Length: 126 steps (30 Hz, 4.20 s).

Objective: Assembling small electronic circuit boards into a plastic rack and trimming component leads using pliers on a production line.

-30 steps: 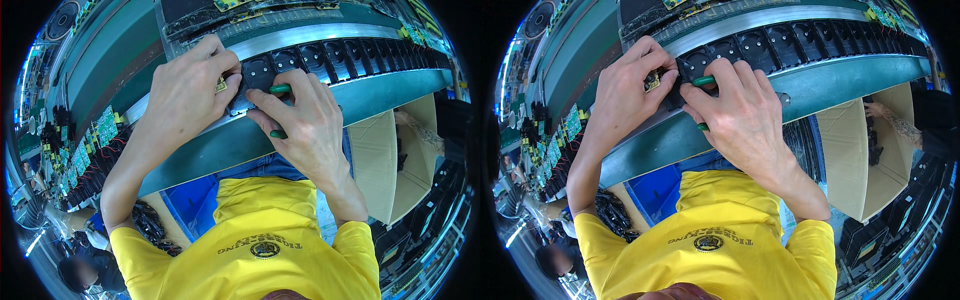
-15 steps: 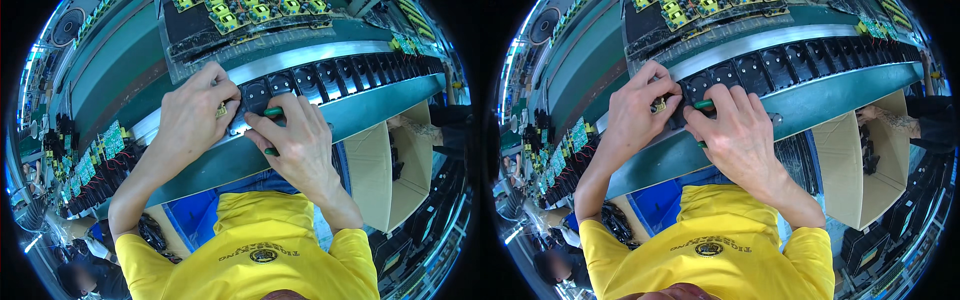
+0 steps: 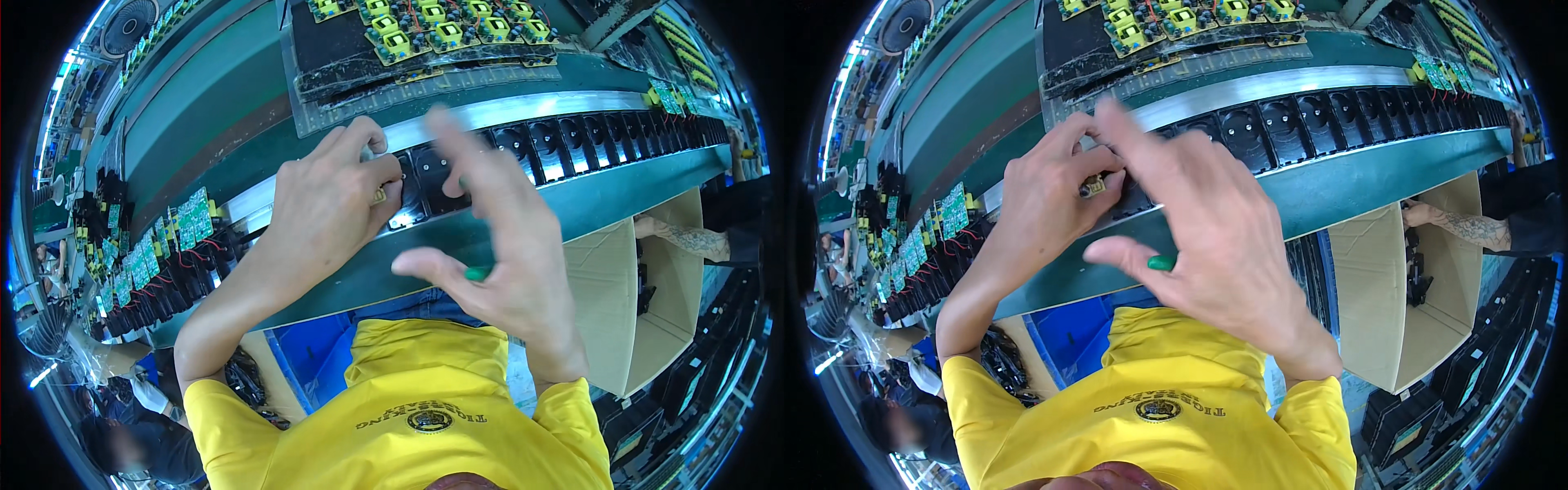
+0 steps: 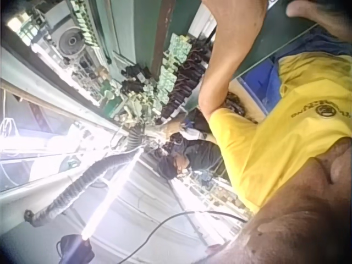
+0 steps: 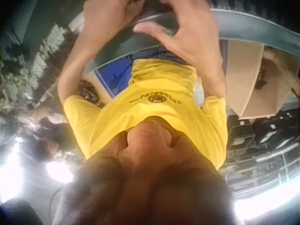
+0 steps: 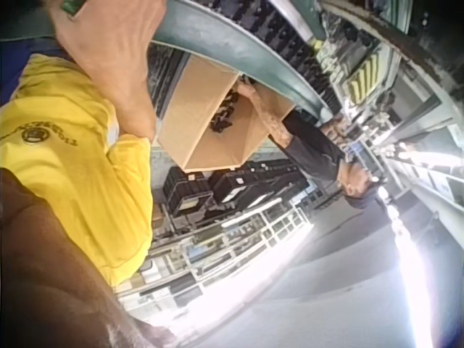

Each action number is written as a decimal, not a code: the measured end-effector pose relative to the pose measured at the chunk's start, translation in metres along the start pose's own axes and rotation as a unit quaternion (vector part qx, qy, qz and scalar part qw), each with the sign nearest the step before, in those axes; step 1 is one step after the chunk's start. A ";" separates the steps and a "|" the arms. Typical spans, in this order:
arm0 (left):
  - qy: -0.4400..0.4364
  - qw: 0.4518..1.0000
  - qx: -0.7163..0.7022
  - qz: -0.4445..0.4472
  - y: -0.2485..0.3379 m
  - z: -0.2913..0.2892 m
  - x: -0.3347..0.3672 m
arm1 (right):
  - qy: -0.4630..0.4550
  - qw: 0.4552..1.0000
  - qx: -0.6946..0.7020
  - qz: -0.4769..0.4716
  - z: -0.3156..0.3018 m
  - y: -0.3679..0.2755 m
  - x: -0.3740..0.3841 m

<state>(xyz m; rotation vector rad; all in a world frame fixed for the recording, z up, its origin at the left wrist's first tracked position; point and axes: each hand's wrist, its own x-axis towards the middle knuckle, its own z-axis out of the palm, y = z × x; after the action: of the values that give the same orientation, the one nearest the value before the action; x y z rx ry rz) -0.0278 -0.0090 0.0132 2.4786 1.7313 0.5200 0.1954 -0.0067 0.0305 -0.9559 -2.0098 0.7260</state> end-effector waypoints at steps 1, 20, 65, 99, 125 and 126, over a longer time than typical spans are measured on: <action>-0.012 1.000 -0.003 0.004 0.002 -0.005 0.000 | 0.018 0.993 0.114 0.034 -0.006 -0.012 0.009; -0.012 1.000 -0.023 -0.002 -0.008 0.006 -0.003 | 0.101 0.830 0.542 0.090 0.076 0.036 0.071; 0.073 0.993 0.088 -0.017 -0.069 -0.073 -0.038 | 0.151 0.830 -0.474 0.252 -0.137 0.153 -0.005; 0.083 0.977 -0.143 0.136 0.128 -0.091 -0.013 | 0.254 0.946 -0.171 -0.105 -0.044 -0.044 -0.055; -0.005 0.892 -0.441 -0.098 0.069 -0.063 0.001 | 0.151 0.981 -0.006 -0.122 -0.033 0.022 -0.024; -0.013 0.902 -0.416 -0.114 0.061 -0.065 -0.001 | 0.126 0.985 -0.052 -0.105 -0.033 0.018 -0.024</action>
<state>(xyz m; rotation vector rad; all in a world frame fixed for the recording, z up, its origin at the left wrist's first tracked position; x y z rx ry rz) 0.0059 -0.0400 0.0898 1.6505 1.3438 0.9448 0.2394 -0.0114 0.0246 -0.8347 -1.9006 0.3674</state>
